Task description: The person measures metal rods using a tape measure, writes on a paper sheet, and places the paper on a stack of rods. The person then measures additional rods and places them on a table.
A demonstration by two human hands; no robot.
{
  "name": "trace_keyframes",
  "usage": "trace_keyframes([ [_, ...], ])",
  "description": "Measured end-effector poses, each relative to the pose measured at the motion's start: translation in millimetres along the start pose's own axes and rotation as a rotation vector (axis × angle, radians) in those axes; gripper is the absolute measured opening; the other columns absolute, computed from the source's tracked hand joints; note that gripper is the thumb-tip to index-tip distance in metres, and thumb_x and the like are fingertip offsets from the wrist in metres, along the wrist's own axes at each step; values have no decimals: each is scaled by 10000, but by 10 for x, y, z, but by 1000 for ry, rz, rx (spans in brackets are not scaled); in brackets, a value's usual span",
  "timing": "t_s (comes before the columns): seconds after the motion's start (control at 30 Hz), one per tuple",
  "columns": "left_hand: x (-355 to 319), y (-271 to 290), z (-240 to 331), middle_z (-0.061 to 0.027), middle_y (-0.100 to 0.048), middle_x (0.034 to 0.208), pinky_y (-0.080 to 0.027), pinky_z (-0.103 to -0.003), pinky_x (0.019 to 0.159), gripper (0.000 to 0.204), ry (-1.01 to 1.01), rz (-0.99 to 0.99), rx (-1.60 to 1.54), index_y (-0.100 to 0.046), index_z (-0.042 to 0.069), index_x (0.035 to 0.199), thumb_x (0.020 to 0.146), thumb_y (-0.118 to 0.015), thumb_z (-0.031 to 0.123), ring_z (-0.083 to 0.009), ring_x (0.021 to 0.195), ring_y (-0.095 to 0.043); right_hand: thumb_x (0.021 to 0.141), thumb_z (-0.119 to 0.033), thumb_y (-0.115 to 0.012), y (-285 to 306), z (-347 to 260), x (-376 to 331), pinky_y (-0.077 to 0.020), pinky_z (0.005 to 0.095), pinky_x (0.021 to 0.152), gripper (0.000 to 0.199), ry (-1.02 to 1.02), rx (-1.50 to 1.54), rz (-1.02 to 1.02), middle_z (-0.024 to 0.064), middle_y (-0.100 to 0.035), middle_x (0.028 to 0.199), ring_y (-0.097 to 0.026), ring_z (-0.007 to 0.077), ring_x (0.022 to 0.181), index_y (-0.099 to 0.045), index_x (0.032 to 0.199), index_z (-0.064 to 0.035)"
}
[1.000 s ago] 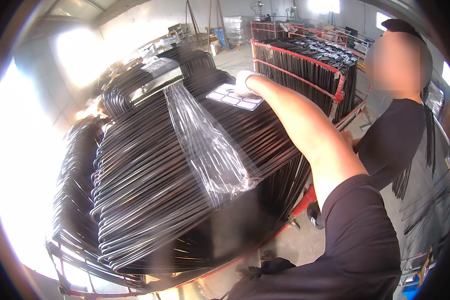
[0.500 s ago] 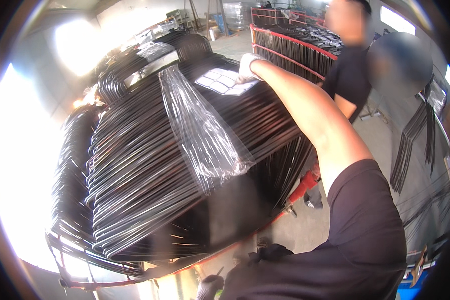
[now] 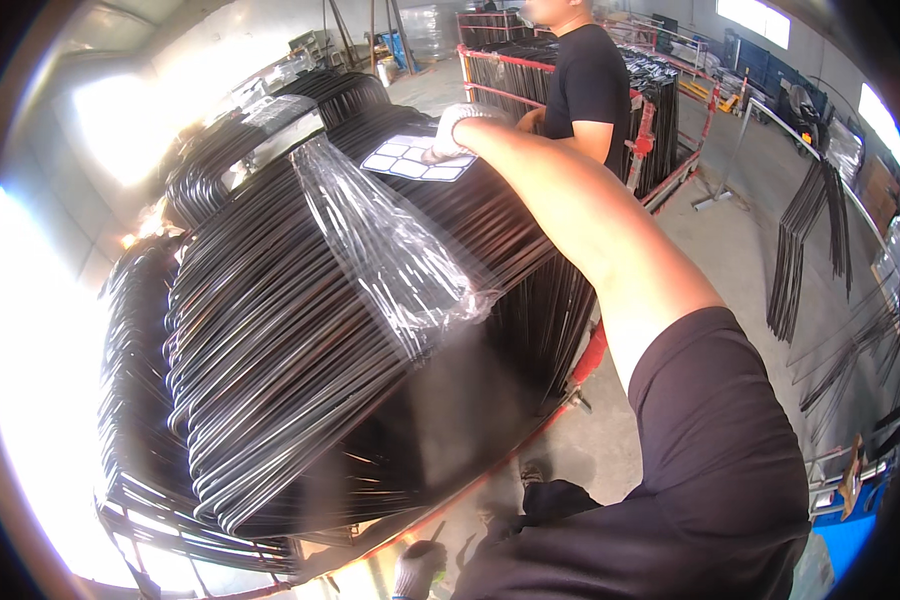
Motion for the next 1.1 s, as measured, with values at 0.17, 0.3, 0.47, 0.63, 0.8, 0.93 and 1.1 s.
trace_keyframes([
  [0.17,-156,-48,374,-52,-621,686,-469,-352,569,82,-380,126,327,-745,64,791,717,-710,65,-191,610,-591,909,-728,-675,-377,117,701,-524,484,1075,727,215,-137,-39,103,-722,1409,-697,348,1251,-750,1376,-175],
  [0.3,-318,9,517,-46,-620,711,-455,-343,539,19,-198,163,164,-699,77,783,770,-704,64,-176,613,-585,846,-678,-783,-361,-123,755,-487,377,1151,881,101,-108,-148,108,-627,1541,-632,280,1366,-613,1530,-150],
  [0.47,-135,-78,411,-16,-606,732,-440,-310,526,51,-66,30,-219,-712,74,909,885,-668,63,-140,610,-567,876,-491,-812,-338,617,1080,-539,394,1029,597,258,239,106,131,-752,1297,-708,281,1169,-743,1295,-71],
  [0.63,-155,2,239,28,-575,768,-430,-256,544,163,323,80,-573,-677,65,1146,1032,-587,138,-84,634,-528,848,-595,-833,-123,27,134,-519,375,1030,681,111,214,51,101,-751,1232,-686,250,1149,-757,1301,-93],
  [0.8,-186,16,492,18,-587,756,-441,-253,541,211,311,94,-585,-667,71,1204,1018,-606,150,-85,614,-525,844,-708,-788,-197,-152,169,-537,407,992,745,195,81,-150,78,-757,1245,-671,239,1117,-764,1297,-117],
  [0.93,-275,42,1024,8,-594,750,-429,-257,520,199,290,77,-513,-645,79,1207,1027,-601,151,-90,607,-531,804,-557,-896,-419,-16,540,-553,400,899,603,62,133,-148,93,-791,1068,-703,236,965,-826,1142,-62],
  [1.1,-121,-38,436,-12,-600,737,-427,-277,508,141,241,57,-676,-651,72,1111,1047,-612,192,-111,595,-535,814,-302,-922,-216,-66,565,-574,395,802,428,112,91,-51,108,-800,1016,-732,234,855,-822,1126,-26],
])
Point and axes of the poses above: each hand's wrist, its own x-axis towards the middle knuckle, its own y-axis out of the back of the hand, z = x × y, the point moved 5 cm from there along x, towards the middle knuckle
